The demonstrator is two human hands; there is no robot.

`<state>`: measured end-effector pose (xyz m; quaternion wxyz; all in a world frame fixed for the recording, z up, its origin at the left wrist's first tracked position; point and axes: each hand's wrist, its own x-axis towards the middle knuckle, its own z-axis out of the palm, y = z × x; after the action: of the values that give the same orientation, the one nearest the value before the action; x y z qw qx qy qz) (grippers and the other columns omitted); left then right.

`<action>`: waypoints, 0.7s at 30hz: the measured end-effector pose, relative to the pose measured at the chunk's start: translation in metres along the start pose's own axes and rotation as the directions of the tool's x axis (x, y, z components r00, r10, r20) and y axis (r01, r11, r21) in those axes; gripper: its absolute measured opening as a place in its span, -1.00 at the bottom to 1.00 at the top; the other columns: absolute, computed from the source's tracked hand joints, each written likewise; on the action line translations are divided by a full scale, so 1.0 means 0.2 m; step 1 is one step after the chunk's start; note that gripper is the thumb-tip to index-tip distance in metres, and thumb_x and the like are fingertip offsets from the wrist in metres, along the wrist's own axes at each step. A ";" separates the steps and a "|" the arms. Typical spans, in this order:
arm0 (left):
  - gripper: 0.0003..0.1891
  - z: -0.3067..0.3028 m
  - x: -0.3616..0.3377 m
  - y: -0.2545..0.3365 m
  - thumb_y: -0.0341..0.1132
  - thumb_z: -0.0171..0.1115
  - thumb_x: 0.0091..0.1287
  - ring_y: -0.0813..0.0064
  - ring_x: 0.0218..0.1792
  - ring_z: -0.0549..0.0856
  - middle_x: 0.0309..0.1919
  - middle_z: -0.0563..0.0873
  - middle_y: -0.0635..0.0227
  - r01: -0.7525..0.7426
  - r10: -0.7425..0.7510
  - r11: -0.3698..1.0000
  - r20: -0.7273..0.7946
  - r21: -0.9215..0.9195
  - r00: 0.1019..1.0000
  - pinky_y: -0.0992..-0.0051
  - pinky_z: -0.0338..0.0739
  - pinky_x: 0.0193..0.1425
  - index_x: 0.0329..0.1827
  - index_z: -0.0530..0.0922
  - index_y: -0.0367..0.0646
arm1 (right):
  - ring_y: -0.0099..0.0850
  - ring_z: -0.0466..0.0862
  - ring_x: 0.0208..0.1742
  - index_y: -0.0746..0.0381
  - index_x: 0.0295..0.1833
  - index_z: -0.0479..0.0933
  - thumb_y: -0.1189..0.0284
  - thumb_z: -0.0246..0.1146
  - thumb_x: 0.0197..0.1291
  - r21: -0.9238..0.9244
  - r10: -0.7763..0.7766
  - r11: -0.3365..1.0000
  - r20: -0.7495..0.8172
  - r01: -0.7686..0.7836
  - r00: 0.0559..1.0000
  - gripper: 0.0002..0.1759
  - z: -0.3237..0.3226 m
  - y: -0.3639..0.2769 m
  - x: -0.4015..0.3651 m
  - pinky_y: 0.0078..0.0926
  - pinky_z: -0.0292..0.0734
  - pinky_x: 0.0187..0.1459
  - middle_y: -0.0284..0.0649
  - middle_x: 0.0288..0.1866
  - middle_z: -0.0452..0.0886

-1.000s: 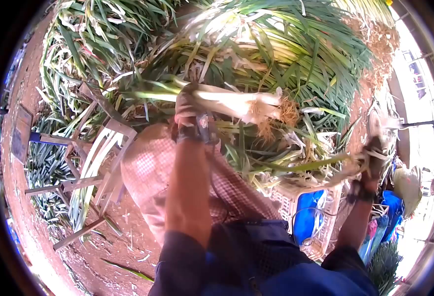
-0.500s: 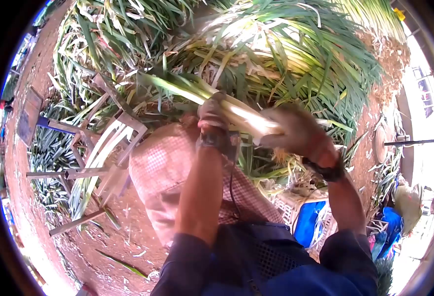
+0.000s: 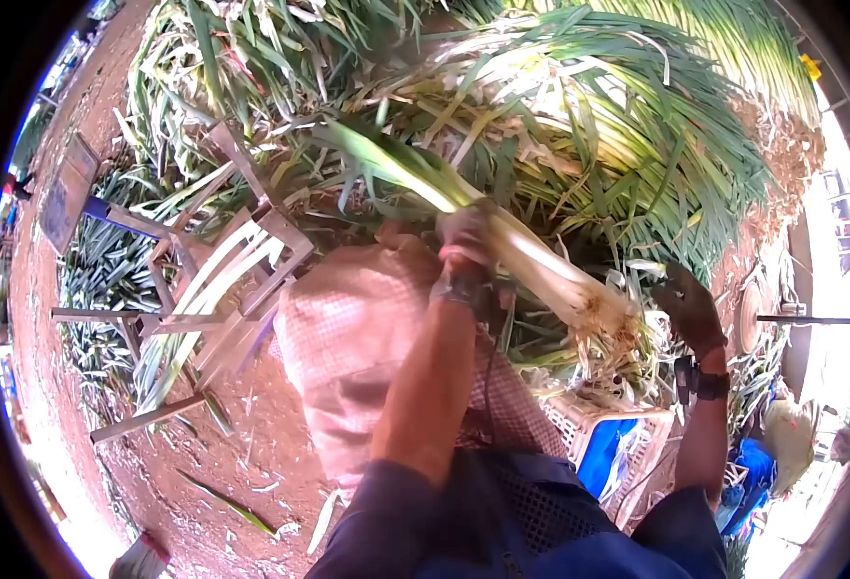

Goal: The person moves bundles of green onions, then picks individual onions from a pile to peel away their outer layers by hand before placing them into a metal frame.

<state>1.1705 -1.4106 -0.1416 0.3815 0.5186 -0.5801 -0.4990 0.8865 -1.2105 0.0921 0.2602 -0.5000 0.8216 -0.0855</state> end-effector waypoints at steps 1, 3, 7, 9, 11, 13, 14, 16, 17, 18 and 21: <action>-0.79 0.02 0.01 0.02 -0.32 0.22 0.43 0.32 -0.28 0.75 -0.23 0.80 0.22 -0.009 0.009 1.000 -0.003 0.002 1.000 0.40 0.65 -0.13 -0.02 0.70 -0.22 | -0.12 0.73 0.19 0.34 0.49 0.37 0.06 0.44 0.25 0.295 -0.061 0.955 0.067 0.038 0.996 -0.15 -0.02 -0.17 0.01 -0.22 0.61 0.24 0.13 0.22 0.68; -0.77 0.01 -0.05 0.11 -0.30 0.21 0.46 0.36 -0.29 0.73 -0.23 0.78 0.22 0.034 -0.034 0.999 0.101 0.004 0.994 0.41 0.63 -0.16 -0.04 0.69 -0.28 | -0.14 0.70 0.21 0.42 0.50 0.31 -0.03 0.45 0.23 0.195 -0.213 0.967 0.258 0.166 0.942 -0.04 0.02 -0.48 0.03 -0.22 0.60 0.25 0.16 0.26 0.65; -0.78 0.26 0.00 -0.23 -0.36 0.00 0.56 0.58 -0.62 0.52 -0.52 0.56 0.52 0.284 -0.286 0.698 0.107 -0.657 0.952 0.44 0.58 -0.65 -0.23 0.62 -0.03 | -0.16 0.69 0.19 0.46 0.45 0.32 -0.04 0.51 0.13 0.026 -0.192 0.978 0.509 0.208 0.839 0.01 0.31 -0.71 0.12 -0.27 0.59 0.22 0.11 0.21 0.65; -0.74 0.00 -0.15 0.28 -0.28 0.24 0.47 0.37 -0.25 0.75 -0.21 0.77 0.21 0.379 -0.348 0.591 0.199 -0.712 0.916 0.44 0.64 -0.17 0.03 0.67 -0.31 | -0.23 0.69 0.13 0.45 0.43 0.35 0.06 0.55 0.09 0.137 -0.298 0.954 0.461 0.265 0.836 -0.04 0.41 -0.62 0.16 -0.32 0.58 0.18 0.05 0.18 0.67; -0.76 -0.03 -0.16 0.29 -0.39 0.09 0.52 0.31 -0.34 0.74 -0.24 0.79 0.28 -0.055 0.062 0.977 0.032 -0.207 0.998 0.41 0.69 -0.27 0.07 0.69 -0.21 | -0.33 0.68 0.07 0.44 0.42 0.36 0.18 0.58 0.06 0.452 -0.311 0.889 0.482 0.072 0.819 -0.07 0.40 -0.63 0.13 -0.37 0.58 0.14 0.01 0.17 0.68; -0.73 -0.03 -0.13 0.28 -0.45 0.01 0.54 0.29 -0.38 0.74 -0.26 0.79 0.31 -0.286 0.281 0.952 0.054 0.111 0.958 0.39 0.72 -0.32 0.09 0.71 -0.16 | -0.40 0.68 0.05 0.36 0.42 0.39 0.32 0.56 0.07 0.698 -0.306 0.699 0.491 -0.158 0.815 -0.17 0.45 -0.62 0.05 -0.42 0.60 0.12 -0.15 0.11 0.65; -0.73 -0.01 -0.11 0.28 -0.44 0.05 0.52 0.27 -0.36 0.75 -0.25 0.79 0.28 -0.272 0.272 0.953 -0.017 -0.136 0.962 0.39 0.71 -0.26 0.09 0.71 -0.18 | -0.39 0.67 0.06 0.36 0.42 0.39 0.32 0.54 0.09 0.749 -0.314 0.611 0.527 -0.257 0.790 -0.19 0.44 -0.64 0.02 -0.41 0.60 0.12 -0.17 0.10 0.64; -0.73 0.02 -0.12 0.25 -0.41 0.07 0.50 0.27 -0.29 0.75 -0.20 0.78 0.25 -0.144 0.160 0.844 -0.013 -0.517 0.987 0.42 0.70 -0.17 0.12 0.68 -0.20 | -0.38 0.66 0.07 0.35 0.42 0.39 0.32 0.52 0.11 0.780 -0.320 0.513 0.561 -0.358 0.764 -0.21 0.46 -0.64 -0.01 -0.40 0.60 0.12 -0.19 0.09 0.63; -0.73 0.03 -0.16 0.25 -0.38 0.07 0.51 0.29 -0.25 0.74 -0.16 0.76 0.25 0.009 0.072 0.775 0.103 -0.632 0.992 0.45 0.70 -0.13 0.15 0.66 -0.19 | -0.39 0.66 0.07 0.35 0.42 0.39 0.30 0.51 0.12 0.760 -0.291 0.553 0.561 -0.343 0.775 -0.21 0.48 -0.63 0.00 -0.40 0.61 0.11 -0.19 0.09 0.63; -0.72 0.03 -0.18 0.24 -0.35 0.07 0.51 0.31 -0.21 0.74 -0.11 0.75 0.25 0.119 0.023 0.711 0.192 -0.693 0.981 0.48 0.69 -0.10 0.18 0.63 -0.18 | -0.39 0.66 0.06 0.35 0.42 0.38 0.28 0.50 0.14 0.736 -0.263 0.592 0.560 -0.327 0.786 -0.21 0.48 -0.63 0.00 -0.40 0.61 0.10 -0.18 0.09 0.63; -0.67 0.00 -0.17 0.19 -0.26 0.06 0.53 0.38 -0.07 0.73 0.01 0.70 0.26 0.005 0.189 0.818 0.277 -0.575 0.942 0.58 0.68 -0.01 0.26 0.54 -0.16 | -0.32 0.72 0.03 0.37 0.42 0.40 0.32 0.47 0.10 0.789 -0.235 0.454 0.555 -0.414 0.798 -0.22 0.48 -0.70 -0.05 -0.39 0.69 0.08 -0.08 0.10 0.67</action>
<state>1.1676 -1.3783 -0.1012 0.4426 0.2637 -0.4841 -0.7073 1.0487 -1.2586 0.0704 0.7277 -0.2417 0.5543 -0.3235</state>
